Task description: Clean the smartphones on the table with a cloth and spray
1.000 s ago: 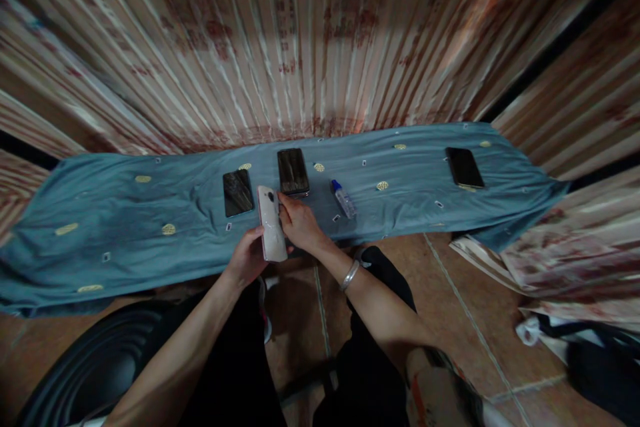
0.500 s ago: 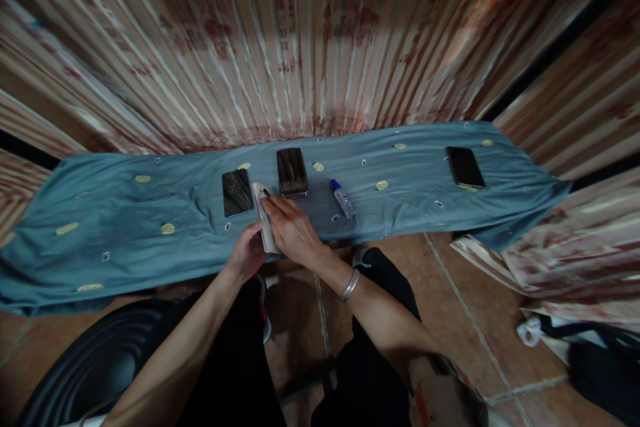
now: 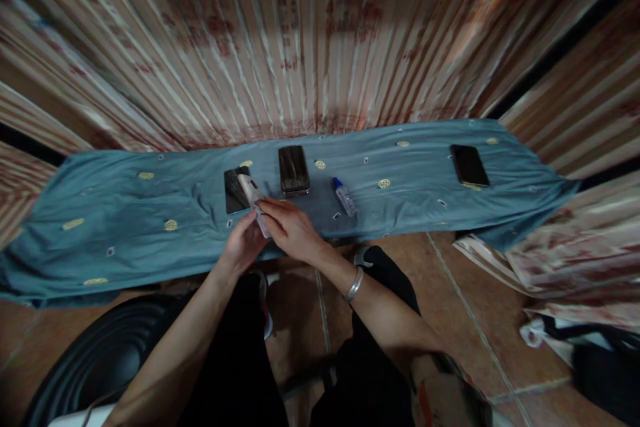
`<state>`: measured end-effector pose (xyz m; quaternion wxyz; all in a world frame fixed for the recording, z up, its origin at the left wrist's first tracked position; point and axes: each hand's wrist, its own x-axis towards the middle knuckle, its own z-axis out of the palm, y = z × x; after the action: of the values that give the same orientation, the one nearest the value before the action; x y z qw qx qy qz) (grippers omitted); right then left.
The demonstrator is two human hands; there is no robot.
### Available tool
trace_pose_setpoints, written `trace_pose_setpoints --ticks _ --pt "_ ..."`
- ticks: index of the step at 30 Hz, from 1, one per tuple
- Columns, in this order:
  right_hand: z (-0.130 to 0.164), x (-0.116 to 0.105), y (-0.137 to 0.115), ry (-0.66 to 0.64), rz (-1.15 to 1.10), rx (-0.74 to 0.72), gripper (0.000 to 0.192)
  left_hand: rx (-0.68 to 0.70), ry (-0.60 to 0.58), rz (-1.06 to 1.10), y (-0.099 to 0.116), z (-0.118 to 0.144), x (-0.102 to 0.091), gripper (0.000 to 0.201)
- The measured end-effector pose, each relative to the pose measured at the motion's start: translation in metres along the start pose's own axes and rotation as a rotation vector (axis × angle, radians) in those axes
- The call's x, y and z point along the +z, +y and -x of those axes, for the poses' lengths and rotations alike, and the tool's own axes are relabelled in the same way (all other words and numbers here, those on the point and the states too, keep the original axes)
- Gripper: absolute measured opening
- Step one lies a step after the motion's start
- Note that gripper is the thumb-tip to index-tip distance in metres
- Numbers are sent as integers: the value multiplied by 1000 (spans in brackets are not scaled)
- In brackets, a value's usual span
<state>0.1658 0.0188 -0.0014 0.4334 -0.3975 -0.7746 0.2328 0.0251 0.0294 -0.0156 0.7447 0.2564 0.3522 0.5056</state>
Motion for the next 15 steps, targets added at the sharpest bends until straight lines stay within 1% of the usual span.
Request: trace_pose_setpoints --ticks 5,7,10,15 --pt "3 1 -7 -24 -42 1 33 90 54 26 8 -3 -3 16" --pt "3 3 -9 -32 -35 -6 34 112 93 46 11 -4 -3 17" --pt "4 4 -10 -37 1 -35 34 101 145 106 14 -3 -2 15" --pt "3 7 -5 -46 76 -101 33 58 168 204 20 1 1 14"
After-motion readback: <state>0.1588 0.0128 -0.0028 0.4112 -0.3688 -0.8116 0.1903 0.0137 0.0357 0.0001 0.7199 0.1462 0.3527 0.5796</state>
